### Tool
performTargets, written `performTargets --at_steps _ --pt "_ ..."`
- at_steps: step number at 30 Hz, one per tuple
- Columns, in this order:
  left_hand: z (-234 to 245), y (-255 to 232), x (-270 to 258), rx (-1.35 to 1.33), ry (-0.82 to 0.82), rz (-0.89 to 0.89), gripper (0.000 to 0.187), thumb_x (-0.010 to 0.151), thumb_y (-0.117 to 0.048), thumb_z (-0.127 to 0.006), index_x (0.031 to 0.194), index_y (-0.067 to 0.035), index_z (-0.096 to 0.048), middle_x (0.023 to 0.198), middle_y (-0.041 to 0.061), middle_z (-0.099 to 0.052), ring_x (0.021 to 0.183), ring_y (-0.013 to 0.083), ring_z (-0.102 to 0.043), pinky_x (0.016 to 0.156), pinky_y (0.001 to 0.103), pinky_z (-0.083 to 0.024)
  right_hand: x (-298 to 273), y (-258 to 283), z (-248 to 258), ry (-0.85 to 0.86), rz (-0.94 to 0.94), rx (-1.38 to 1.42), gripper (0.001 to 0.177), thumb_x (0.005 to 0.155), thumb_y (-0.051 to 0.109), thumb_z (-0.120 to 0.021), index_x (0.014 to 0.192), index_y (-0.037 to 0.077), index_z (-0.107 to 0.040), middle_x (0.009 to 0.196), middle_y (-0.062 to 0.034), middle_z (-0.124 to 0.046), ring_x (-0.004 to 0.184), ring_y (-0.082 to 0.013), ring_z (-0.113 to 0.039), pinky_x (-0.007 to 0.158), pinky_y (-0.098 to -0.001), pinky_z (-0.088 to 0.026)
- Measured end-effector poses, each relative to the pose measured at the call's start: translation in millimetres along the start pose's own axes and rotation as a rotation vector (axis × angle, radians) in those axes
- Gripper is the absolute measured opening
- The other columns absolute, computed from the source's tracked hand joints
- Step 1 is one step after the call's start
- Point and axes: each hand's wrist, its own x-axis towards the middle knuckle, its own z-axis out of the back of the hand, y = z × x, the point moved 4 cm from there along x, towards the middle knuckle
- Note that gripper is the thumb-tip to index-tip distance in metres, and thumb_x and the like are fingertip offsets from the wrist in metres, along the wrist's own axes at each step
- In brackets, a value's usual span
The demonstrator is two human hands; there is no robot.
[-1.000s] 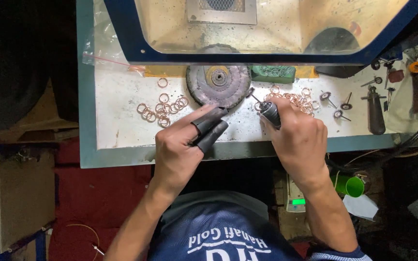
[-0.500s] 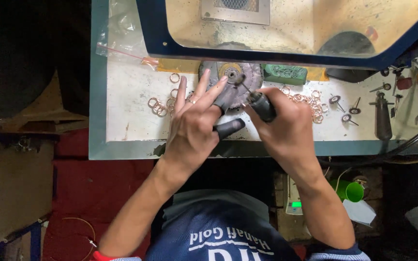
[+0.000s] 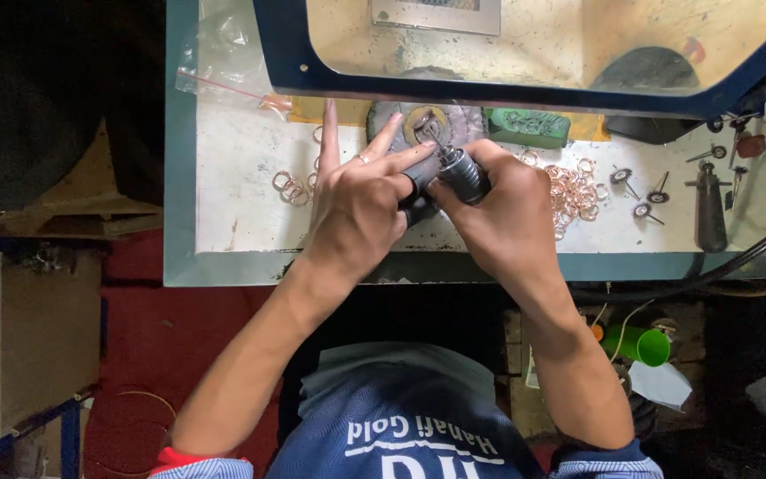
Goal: A person uses a handheld rotary tool to polish a series of small metal rings at a jewelry workshop bench.
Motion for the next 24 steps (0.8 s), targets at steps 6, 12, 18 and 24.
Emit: performTargets --at_steps 6,12,18,24 --pt "-1 2 2 0.001 0.006 -0.037 0.036 0.068 0.020 -0.072 0.054 -0.013 -0.067 0.119 0.009 -0.076 0.126 0.0506 -0.061 0.118 0.076 -0.010 -31 -3 12 -0.031 0.161 -0.149 0.040 0.097 0.035 -0.076 0.112 0.005 -0.055 0.085 -0.0128 -0.069 0.068 -0.0287 -0.064 0.062 -0.0432 -0.048" --pt "3 -2 8 0.001 0.083 -0.028 0.048 0.062 0.028 -0.058 0.046 -0.017 -0.062 0.120 0.014 -0.076 0.129 0.0495 -0.060 0.122 0.070 -0.012 -37 -35 58 0.034 -0.253 -0.167 0.036 0.108 0.034 -0.041 0.124 0.002 -0.037 0.107 -0.0235 -0.066 0.083 -0.0390 -0.069 0.066 -0.0509 -0.054" --pt "-2 4 8 0.065 0.092 -0.098 0.043 0.059 0.027 -0.063 0.045 -0.014 -0.062 0.121 0.011 -0.076 0.129 0.0488 -0.060 0.117 0.076 -0.019 -24 -85 73 -0.243 0.014 -0.585 0.040 0.111 0.031 -0.065 0.133 -0.002 -0.073 0.106 -0.0297 -0.072 0.084 -0.0484 -0.068 0.072 -0.0559 -0.050" --pt "-3 7 7 0.041 0.098 -0.100 0.042 0.060 0.024 -0.069 0.046 -0.014 -0.061 0.123 0.010 -0.076 0.130 0.0485 -0.060 0.118 0.075 -0.017 -15 -92 68 -0.216 0.021 -0.534 0.037 0.110 0.030 -0.065 0.132 0.002 -0.074 0.110 -0.0259 -0.072 0.086 -0.0479 -0.065 0.072 -0.0551 -0.049"
